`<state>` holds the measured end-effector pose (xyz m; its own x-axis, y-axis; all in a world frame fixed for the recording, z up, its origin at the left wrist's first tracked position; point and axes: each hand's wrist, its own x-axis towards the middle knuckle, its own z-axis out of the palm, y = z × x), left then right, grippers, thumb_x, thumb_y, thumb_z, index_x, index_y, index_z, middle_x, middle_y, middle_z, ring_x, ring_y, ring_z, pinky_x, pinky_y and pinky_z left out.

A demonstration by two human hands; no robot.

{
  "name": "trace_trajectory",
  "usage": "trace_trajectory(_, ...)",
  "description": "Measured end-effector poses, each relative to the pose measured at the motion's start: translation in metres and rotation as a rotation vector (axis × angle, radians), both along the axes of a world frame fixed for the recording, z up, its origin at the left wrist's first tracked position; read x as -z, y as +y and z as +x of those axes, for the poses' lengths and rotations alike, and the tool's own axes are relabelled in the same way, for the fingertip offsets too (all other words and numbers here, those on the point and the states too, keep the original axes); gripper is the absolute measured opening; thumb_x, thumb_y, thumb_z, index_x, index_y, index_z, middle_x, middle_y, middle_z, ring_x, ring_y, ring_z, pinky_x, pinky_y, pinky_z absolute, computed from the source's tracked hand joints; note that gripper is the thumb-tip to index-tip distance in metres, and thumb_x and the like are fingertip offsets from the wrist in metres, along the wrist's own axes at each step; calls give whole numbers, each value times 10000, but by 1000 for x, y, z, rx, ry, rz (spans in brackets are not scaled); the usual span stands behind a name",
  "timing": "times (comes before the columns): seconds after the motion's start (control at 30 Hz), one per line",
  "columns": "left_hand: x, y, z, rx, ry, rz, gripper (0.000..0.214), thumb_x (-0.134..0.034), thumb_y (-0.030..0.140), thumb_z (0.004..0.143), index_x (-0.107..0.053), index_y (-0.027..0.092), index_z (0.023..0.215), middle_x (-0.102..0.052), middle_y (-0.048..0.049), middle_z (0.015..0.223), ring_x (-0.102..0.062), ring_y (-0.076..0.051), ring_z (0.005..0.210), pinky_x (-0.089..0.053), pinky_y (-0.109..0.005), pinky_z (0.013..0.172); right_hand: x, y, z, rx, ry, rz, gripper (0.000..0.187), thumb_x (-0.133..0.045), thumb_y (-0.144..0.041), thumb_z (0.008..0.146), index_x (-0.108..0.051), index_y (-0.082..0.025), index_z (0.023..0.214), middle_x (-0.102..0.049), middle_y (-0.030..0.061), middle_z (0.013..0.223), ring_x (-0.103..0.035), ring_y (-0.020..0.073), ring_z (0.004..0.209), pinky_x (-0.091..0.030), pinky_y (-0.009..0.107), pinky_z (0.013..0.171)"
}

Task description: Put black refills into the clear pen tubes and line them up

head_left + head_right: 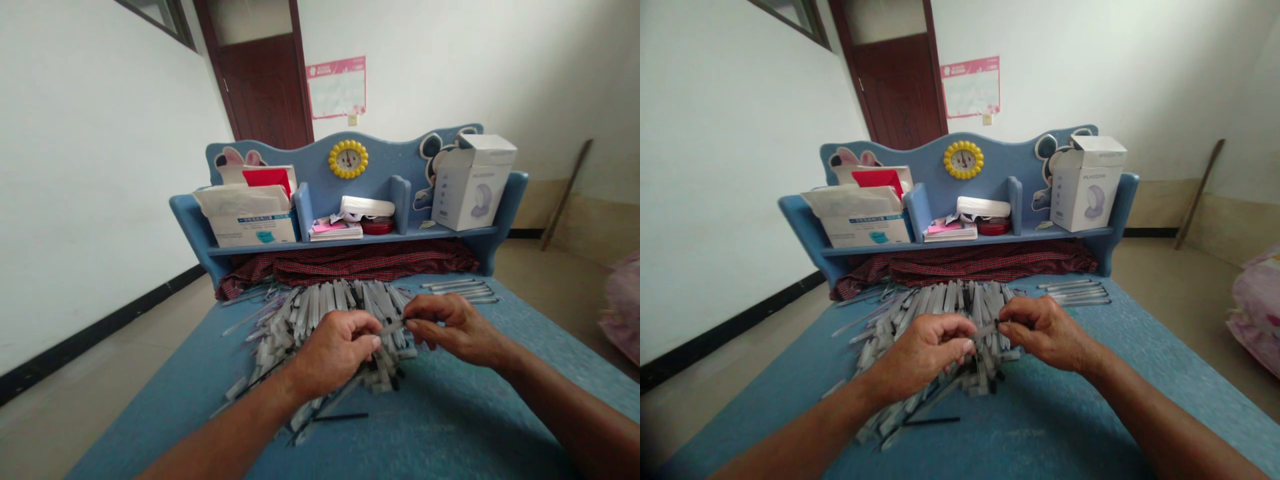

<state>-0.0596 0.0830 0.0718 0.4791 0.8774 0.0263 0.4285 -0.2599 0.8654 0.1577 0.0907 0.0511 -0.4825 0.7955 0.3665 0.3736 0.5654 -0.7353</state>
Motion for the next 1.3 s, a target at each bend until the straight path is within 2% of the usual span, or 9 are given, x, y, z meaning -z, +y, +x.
trace_trajectory(0.3, -7, 2, -7, 117, 222, 52, 177, -483, 162, 749, -649, 142, 805, -568, 18, 649, -510, -120, 608, -356, -216, 554, -1, -1, -2, -97, -87, -59, 249, -497, -305, 879, -608, -133, 738, -559, -2, 581, -517, 84, 511, -397, 185, 483)
trace_trajectory(0.47, -6, 1, -8, 127, 278, 133, 158, -484, 151, 745, -635, 148, 793, -546, 29, 654, -493, -113, 619, -334, -210, 560, 6, 1, -7, -109, -36, -237, 414, -460, -455, 882, -548, -137, 633, -539, 6, 540, -495, 82, 453, -377, 189, 430)
trace_trajectory(0.6, -6, 1, -8, 131, 315, 214, 143, -481, 143, 747, -622, 152, 759, -509, 41, 622, -469, -104, 605, -315, -208, 559, 10, 2, -8, -105, -14, -377, 462, -416, -532, 880, -497, -155, 625, -562, 11, 520, -482, 78, 405, -365, 186, 396)
trace_trajectory(0.7, -6, 1, -8, 113, 313, 223, 146, -476, 142, 752, -621, 153, 754, -514, 41, 629, -475, -101, 610, -312, -207, 561, 8, 3, -6, -94, 6, -359, 464, -421, -541, 875, -534, -145, 661, -564, 14, 540, -507, 86, 431, -386, 190, 410)
trace_trajectory(0.83, -8, 0, -7, 97, 300, 226, 153, -480, 151, 760, -633, 155, 775, -534, 38, 644, -488, -103, 618, -316, -206, 564, 8, 4, -6, -59, 83, -369, 368, -573, -503, 801, -572, -143, 878, -588, -5, 591, -532, 90, 458, -414, 186, 426)
trace_trajectory(1.03, -7, 0, -8, 103, 298, 273, 149, -486, 144, 756, -634, 155, 769, -550, 34, 659, -504, -110, 645, -332, -208, 595, 11, 2, -11, -34, 24, -334, 524, -422, -570, 859, -527, -141, 577, -530, 7, 490, -478, 70, 394, -356, 176, 377)
trace_trajectory(1.1, -6, 0, -8, 95, 289, 284, 150, -484, 151, 761, -633, 158, 775, -562, 30, 675, -513, -113, 653, -338, -209, 598, 9, 2, -11, -25, 37, -341, 512, -427, -574, 855, -542, -140, 608, -538, 6, 492, -482, 72, 395, -358, 176, 375)
trace_trajectory(1.2, -6, 1, -7, 84, 287, 286, 147, -490, 157, 762, -635, 159, 782, -575, 25, 689, -523, -117, 663, -346, -209, 605, 8, 2, -10, -17, 107, -355, 399, -556, -544, 794, -573, -145, 784, -578, -8, 542, -520, 84, 429, -399, 178, 403)
trace_trajectory(1.3, -6, 0, -6, 83, 302, 275, 142, -498, 151, 756, -637, 156, 781, -576, 28, 685, -524, -114, 661, -348, -206, 608, 8, 2, -11, -4, 107, -345, 416, -539, -553, 801, -560, -147, 713, -581, -2, 530, -515, 81, 412, -391, 178, 390)
